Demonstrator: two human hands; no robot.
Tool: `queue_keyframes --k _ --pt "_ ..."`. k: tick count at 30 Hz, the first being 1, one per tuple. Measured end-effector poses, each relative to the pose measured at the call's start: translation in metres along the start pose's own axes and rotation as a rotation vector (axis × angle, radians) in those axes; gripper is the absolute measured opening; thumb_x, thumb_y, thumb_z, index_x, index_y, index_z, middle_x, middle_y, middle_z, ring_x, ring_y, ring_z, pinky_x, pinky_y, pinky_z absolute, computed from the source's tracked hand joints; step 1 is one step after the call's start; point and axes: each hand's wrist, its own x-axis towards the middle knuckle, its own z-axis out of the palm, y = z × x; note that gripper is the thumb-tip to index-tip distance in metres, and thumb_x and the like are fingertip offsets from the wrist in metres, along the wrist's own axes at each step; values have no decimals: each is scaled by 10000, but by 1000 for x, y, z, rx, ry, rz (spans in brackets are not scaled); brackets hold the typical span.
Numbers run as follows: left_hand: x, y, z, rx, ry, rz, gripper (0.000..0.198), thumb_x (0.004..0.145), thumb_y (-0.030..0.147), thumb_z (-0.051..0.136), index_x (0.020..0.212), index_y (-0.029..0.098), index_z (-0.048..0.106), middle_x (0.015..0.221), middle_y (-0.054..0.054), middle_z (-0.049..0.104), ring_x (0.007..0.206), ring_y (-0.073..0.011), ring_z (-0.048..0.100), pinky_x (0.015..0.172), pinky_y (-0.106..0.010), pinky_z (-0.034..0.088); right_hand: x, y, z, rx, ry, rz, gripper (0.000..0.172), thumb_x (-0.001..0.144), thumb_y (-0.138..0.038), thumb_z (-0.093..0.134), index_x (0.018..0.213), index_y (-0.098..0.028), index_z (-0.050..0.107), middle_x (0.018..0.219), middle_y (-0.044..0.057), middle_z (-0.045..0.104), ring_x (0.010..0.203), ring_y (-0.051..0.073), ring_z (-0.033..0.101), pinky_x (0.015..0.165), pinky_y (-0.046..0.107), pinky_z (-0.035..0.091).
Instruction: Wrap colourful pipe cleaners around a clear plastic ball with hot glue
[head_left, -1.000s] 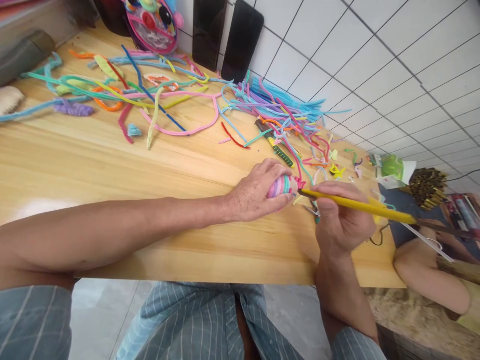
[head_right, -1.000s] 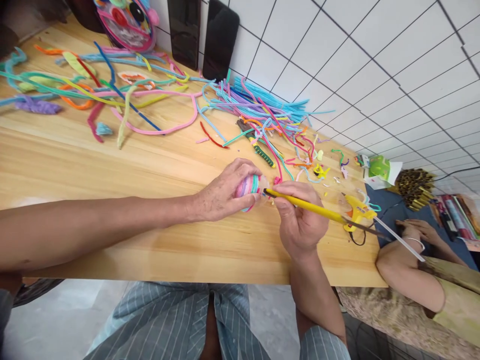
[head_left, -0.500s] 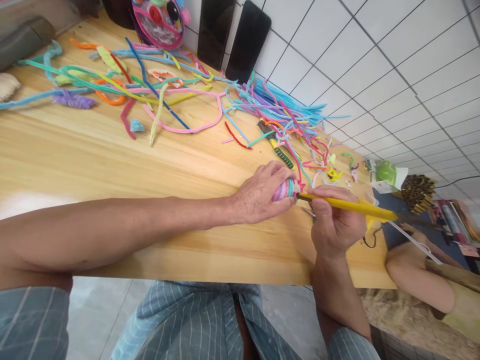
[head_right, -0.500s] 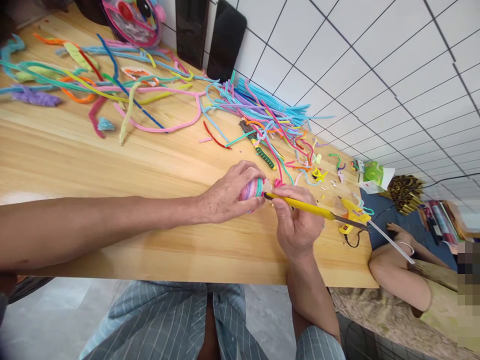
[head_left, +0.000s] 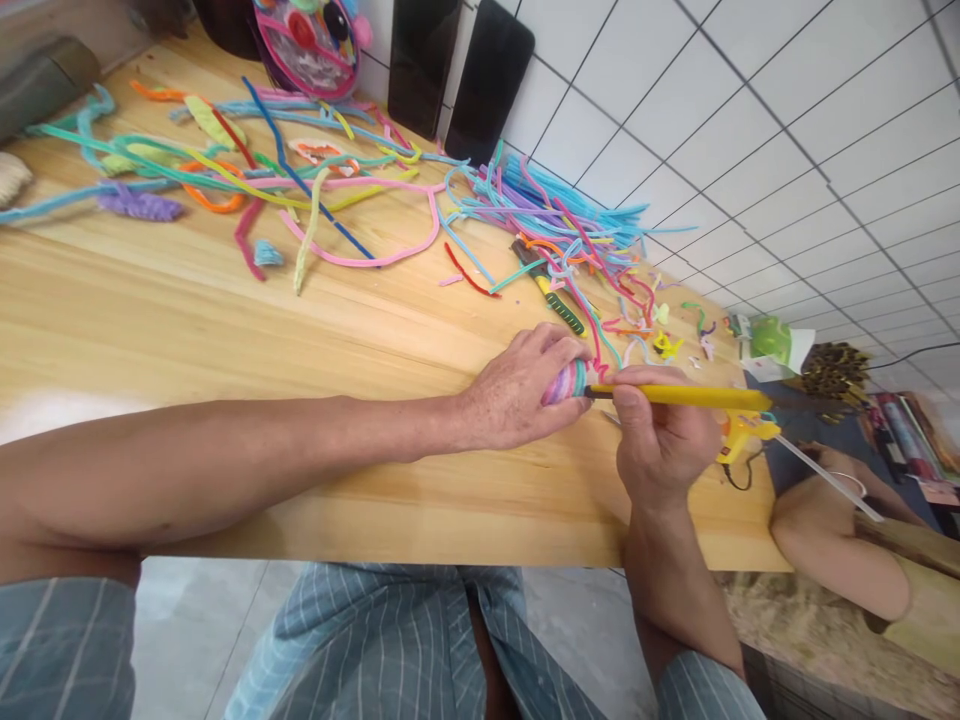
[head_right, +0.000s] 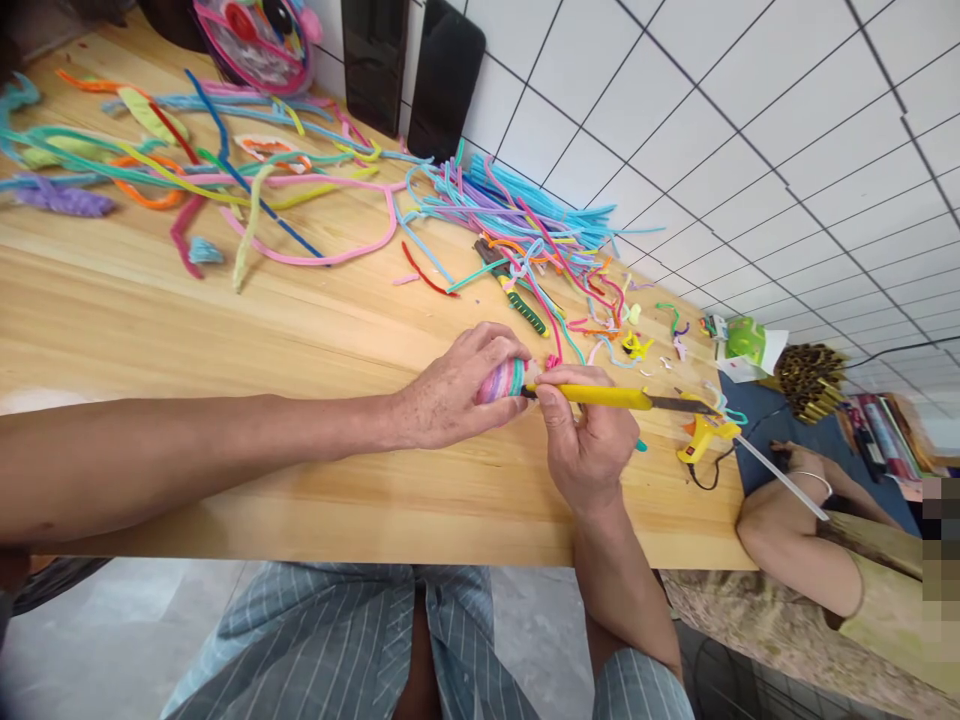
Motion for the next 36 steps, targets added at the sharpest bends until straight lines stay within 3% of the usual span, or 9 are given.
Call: queue_keyframes --k 8,25,32,36 --pt "-1 1 -1 -10 -5 -11 373 1029 438 683 1328 225 616 1401 -154 648 1377 -335 591 1216 -533 516 -1 -1 2 70 20 9 65 1059 -311 745 1037 -277 797 956 16 822 890 218 781 848 384 625" --pt "-5 -9 2 -19 7 49 442 1060 479 616 1388 183 603 1411 -187 639 1397 -347 567 1234 -548 492 -6 4 5 126 43 52 135 1071 -396 712 1032 -286 780 931 17 815 882 230 783 858 415 642" --pt "-6 -8 0 -47 5 47 408 1088 477 595 1391 204 601 1423 -179 631 1402 -329 569 1249 -546 484 1 -4 4 186 106 196 276 1039 -510 736 929 -262 784 861 22 770 791 206 732 743 370 633" --pt "-5 -5 -3 -66 0 15 353 1073 420 613 1365 221 612 1395 -154 651 1383 -319 583 1238 -534 487 12 13 -2 222 114 364 288 1008 -554 738 1002 -267 764 813 -4 704 671 173 651 619 326 578"
